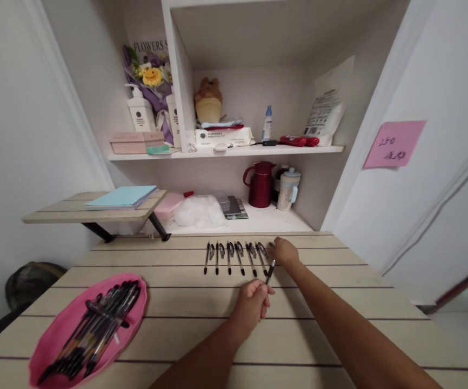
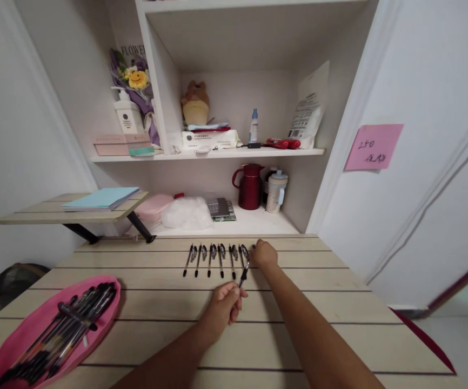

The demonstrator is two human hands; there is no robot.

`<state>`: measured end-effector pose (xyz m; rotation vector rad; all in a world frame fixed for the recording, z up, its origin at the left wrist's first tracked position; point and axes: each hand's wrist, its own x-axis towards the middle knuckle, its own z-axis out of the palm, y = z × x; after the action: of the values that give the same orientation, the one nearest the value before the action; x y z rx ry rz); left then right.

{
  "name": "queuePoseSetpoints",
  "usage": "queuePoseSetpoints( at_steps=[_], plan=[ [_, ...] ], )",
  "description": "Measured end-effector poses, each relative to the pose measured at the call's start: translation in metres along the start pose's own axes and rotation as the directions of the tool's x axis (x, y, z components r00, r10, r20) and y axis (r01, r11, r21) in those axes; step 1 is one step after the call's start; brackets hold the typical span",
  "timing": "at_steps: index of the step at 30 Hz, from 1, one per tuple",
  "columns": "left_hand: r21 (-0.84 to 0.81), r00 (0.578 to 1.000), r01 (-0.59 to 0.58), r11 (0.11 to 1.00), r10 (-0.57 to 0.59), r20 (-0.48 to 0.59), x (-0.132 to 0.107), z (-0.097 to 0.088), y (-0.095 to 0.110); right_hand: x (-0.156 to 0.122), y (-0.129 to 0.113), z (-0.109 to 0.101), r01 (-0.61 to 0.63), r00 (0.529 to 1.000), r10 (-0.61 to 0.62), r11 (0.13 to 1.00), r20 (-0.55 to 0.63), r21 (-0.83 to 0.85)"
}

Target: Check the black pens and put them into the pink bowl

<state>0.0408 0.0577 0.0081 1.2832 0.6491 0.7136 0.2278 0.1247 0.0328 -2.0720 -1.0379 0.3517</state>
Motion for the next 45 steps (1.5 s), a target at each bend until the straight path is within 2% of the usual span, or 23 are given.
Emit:
queuePoseSetpoints(
  at_steps=[2,5,9,11,14,15,16,20,31,40,45],
  plan=[
    [-0.012,1.000,0.004,1.000,-0.004,0.002,0.001,-0.001,0.000,0.000,0.003,-0.002,-0.031,0.999,0.030,0.999,0.019,0.031],
    [-0.008,1.000,0.000,1.000,0.000,0.006,0.000,-0.001,0.000,-0.007,0.014,-0.015,-0.064,0.995,0.051,0.988,0.089,0.140],
    [0.019,1.000,-0.006,1.000,0.005,0.016,-0.001,0.000,0.003,-0.030,0.020,-0.040,-0.069,0.982,-0.002,0.926,0.187,0.371],
    [0.026,1.000,0.006,1.000,-0.006,0.013,-0.002,0.000,0.004,-0.045,0.016,-0.050,-0.067,0.975,-0.066,0.824,0.213,0.563],
    [0.029,0.999,0.027,0.999,-0.027,0.018,-0.003,0.001,0.006,-0.063,0.003,-0.058,-0.100,0.965,-0.143,0.572,0.218,0.814],
    [0.030,0.999,0.030,0.999,-0.030,0.021,-0.003,0.001,0.006,-0.067,-0.001,-0.059,-0.107,0.965,-0.150,0.521,0.214,0.847],
    [0.033,0.999,0.030,0.999,-0.031,0.024,-0.002,0.001,0.005,-0.071,-0.005,-0.060,-0.107,0.966,-0.152,0.507,0.211,0.855],
    [0.042,0.999,0.022,0.999,-0.023,0.026,-0.002,0.000,0.003,-0.082,-0.015,-0.056,-0.095,0.960,-0.173,0.541,0.221,0.836],
    [0.044,0.999,0.026,0.999,-0.028,0.029,-0.003,0.002,0.007,-0.094,-0.010,-0.055,-0.080,0.955,-0.177,0.621,0.239,0.780],
    [0.053,1.000,0.006,0.999,-0.007,0.013,0.001,0.000,-0.003,-0.108,-0.003,-0.033,-0.069,0.937,-0.210,0.675,0.280,0.735],
    [0.091,1.000,0.000,0.996,0.002,-0.025,0.004,-0.001,-0.010,-0.112,0.000,-0.023,-0.087,0.938,-0.198,0.658,0.283,0.748]
  ],
)
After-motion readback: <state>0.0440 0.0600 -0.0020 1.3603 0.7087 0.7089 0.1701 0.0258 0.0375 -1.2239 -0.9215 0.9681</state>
